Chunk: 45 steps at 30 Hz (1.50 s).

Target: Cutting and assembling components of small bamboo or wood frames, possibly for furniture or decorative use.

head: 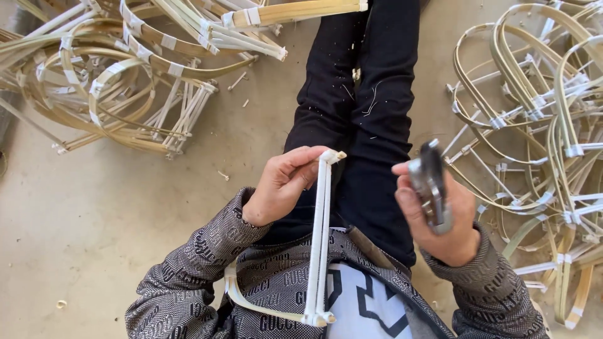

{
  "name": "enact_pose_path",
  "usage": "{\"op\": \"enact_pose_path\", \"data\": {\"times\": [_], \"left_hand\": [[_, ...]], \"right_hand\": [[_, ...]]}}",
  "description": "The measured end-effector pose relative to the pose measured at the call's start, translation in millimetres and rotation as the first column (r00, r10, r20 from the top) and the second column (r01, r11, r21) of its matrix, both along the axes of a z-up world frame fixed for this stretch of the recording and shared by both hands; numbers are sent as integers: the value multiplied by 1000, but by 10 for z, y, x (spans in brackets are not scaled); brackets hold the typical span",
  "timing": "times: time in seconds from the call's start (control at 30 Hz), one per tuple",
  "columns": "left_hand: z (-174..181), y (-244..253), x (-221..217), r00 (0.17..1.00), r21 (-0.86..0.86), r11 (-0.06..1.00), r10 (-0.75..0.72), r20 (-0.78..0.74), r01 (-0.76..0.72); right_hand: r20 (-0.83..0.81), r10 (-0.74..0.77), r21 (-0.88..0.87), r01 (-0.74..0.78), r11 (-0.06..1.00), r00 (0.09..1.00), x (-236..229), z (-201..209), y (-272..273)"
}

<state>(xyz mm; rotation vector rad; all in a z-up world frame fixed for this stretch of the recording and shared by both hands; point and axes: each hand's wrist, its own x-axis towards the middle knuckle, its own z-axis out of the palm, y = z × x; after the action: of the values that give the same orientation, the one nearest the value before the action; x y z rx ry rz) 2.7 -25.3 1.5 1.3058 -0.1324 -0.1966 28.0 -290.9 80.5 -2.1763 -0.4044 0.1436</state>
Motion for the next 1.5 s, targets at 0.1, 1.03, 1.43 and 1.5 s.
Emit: {"op": "enact_pose_path", "data": {"times": [0.1, 1.03, 1.43, 1.5], "left_hand": [[37, -118, -21, 997, -2, 1000, -7, 71, 7], [40, -65, -3, 989, 2, 989, -146, 39, 146], [-260, -38, -49, 989, -14, 991, -137, -52, 137], [-265, -24, -43, 987, -44, 989, -145, -71, 142]], "right_hand": [[196, 171, -150, -143, 978, 966, 23, -104, 91], [179, 292, -170, -262, 950, 940, -77, -375, 213], [267, 353, -202, -306, 930, 897, 277, -906, 99], [278, 373, -220, -319, 922, 885, 324, -947, 78]]}}
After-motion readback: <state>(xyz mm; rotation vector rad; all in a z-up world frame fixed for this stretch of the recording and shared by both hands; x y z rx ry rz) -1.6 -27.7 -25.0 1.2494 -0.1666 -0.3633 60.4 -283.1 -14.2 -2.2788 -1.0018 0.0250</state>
